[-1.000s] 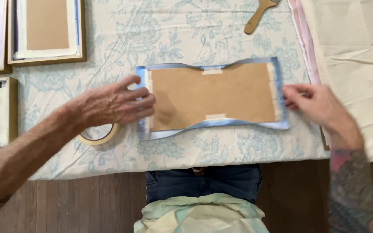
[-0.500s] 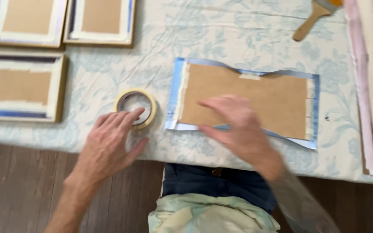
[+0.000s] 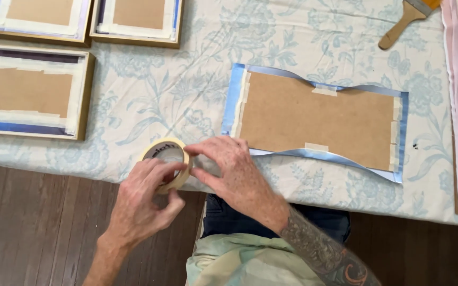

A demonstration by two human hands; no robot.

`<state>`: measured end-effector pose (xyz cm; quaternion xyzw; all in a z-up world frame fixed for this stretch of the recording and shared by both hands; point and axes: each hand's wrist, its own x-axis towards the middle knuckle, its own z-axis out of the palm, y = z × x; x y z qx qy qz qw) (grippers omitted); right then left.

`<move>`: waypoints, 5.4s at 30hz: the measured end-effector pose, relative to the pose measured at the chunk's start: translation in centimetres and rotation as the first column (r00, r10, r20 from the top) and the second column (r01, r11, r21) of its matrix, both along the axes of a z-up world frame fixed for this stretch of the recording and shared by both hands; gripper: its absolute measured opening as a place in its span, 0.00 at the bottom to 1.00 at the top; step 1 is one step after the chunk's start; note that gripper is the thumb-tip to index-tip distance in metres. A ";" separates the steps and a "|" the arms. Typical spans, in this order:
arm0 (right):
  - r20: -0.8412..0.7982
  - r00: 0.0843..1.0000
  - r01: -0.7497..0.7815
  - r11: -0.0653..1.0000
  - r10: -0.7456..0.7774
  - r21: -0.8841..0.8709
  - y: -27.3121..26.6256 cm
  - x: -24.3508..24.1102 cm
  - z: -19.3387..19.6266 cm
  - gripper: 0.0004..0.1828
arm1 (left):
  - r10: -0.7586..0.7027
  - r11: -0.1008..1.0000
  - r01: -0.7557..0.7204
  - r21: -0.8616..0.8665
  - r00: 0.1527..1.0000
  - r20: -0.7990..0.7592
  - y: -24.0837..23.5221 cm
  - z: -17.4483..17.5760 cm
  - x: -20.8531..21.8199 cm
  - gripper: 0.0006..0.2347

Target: Securing fabric edges to a wooden board using masking tape as part of a framing process.

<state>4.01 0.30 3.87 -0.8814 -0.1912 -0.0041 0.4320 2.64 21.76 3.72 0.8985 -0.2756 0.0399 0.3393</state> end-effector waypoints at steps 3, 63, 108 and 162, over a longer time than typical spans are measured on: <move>-0.068 0.997 -0.017 0.980 0.031 0.198 -0.1 -0.8 1.4 0.15 | -0.051 0.997 0.049 -0.056 0.998 -0.025 0.9 0.0 -0.6 0.19; -0.325 0.765 0.629 0.753 -0.555 0.193 -21.8 -9.4 0.5 0.13 | 0.176 0.811 -0.263 0.523 0.962 0.209 -8.8 1.2 3.5 0.24; -0.289 0.849 0.391 0.894 -0.442 -0.218 -24.0 -4.1 1.5 0.06 | -0.403 0.896 0.443 -0.020 0.796 -0.451 -27.6 -0.5 8.7 0.07; -0.305 0.875 0.335 0.925 -0.376 -0.177 -23.8 -4.7 2.8 0.04 | -0.500 0.830 0.511 0.226 0.859 -0.106 -27.4 -3.0 7.2 0.04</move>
